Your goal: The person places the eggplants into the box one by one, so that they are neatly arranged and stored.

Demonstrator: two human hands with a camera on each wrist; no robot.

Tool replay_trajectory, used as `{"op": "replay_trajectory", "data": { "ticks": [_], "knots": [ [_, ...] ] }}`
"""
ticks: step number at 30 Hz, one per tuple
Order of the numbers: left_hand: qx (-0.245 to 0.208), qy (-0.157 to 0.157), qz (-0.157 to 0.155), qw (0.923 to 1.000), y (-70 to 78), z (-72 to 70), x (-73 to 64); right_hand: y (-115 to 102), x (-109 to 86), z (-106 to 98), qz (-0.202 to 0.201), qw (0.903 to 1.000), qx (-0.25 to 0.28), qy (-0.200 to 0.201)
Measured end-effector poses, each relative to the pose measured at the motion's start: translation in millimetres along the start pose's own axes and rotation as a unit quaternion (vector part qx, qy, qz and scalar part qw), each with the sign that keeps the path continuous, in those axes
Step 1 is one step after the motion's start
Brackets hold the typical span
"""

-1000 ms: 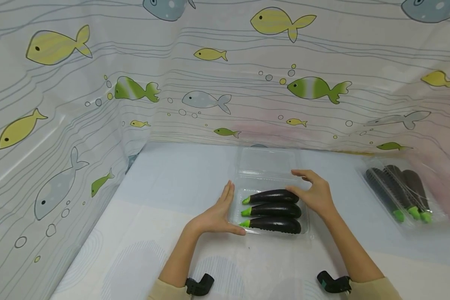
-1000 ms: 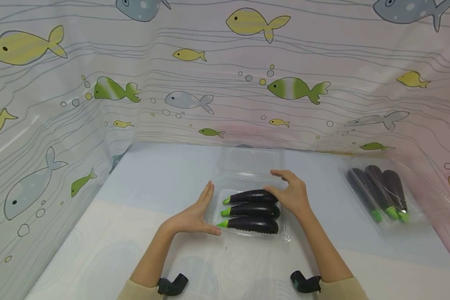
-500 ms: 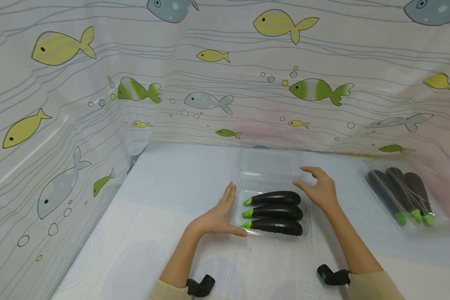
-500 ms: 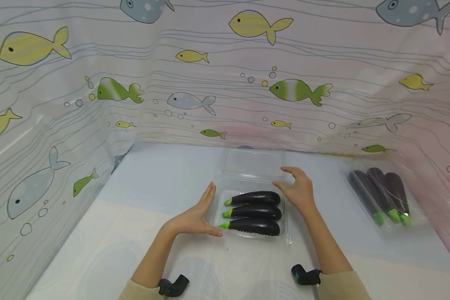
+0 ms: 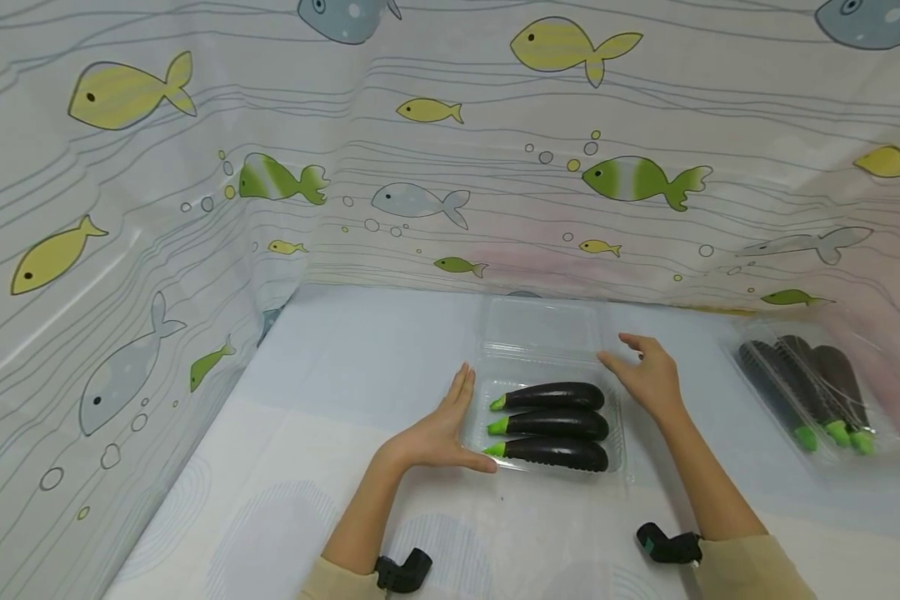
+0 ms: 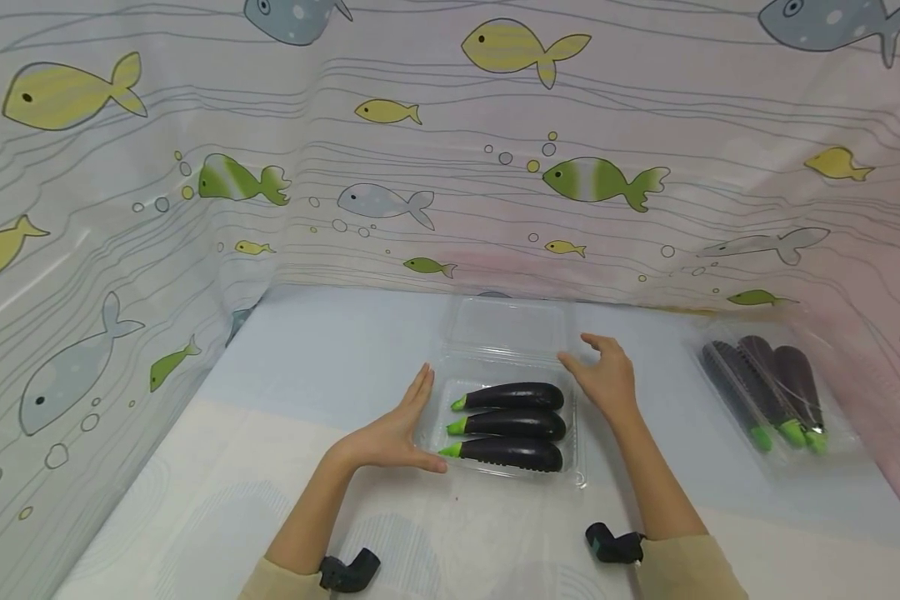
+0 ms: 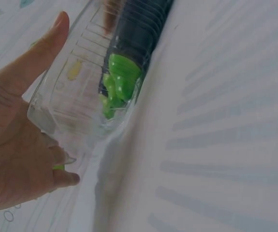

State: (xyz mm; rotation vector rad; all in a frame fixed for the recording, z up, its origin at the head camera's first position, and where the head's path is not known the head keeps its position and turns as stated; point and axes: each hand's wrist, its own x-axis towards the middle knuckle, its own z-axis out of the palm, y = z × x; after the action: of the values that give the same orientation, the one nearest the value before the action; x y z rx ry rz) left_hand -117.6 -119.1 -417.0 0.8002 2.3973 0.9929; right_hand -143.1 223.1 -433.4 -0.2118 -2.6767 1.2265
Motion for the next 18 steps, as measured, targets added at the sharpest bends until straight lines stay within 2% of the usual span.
{"op": "replay_trajectory", "data": {
  "ticks": [3,5,8,13,18],
  "knots": [
    [-0.004,0.0,0.001,1.0,1.8,-0.1,-0.5,-0.4,-0.7,-4.5,0.029,0.9986,-0.002,-0.043],
    [-0.005,0.0,0.001,1.0,2.8,-0.5,-0.8,-0.1,-0.3,-5.9,0.033,0.9972,-0.007,-0.066],
    [-0.006,0.001,0.002,1.0,3.0,-0.6,-0.8,0.4,0.2,-6.2,0.028,0.9963,-0.01,-0.081],
    [-0.006,0.002,0.003,1.0,2.4,-0.1,-0.1,-1.1,-0.4,-5.0,0.029,0.9972,0.008,-0.069],
    [0.001,0.001,0.003,1.0,2.8,-0.8,-0.2,-3.6,-3.8,-4.3,0.028,0.9983,0.039,-0.033]
  ]
}}
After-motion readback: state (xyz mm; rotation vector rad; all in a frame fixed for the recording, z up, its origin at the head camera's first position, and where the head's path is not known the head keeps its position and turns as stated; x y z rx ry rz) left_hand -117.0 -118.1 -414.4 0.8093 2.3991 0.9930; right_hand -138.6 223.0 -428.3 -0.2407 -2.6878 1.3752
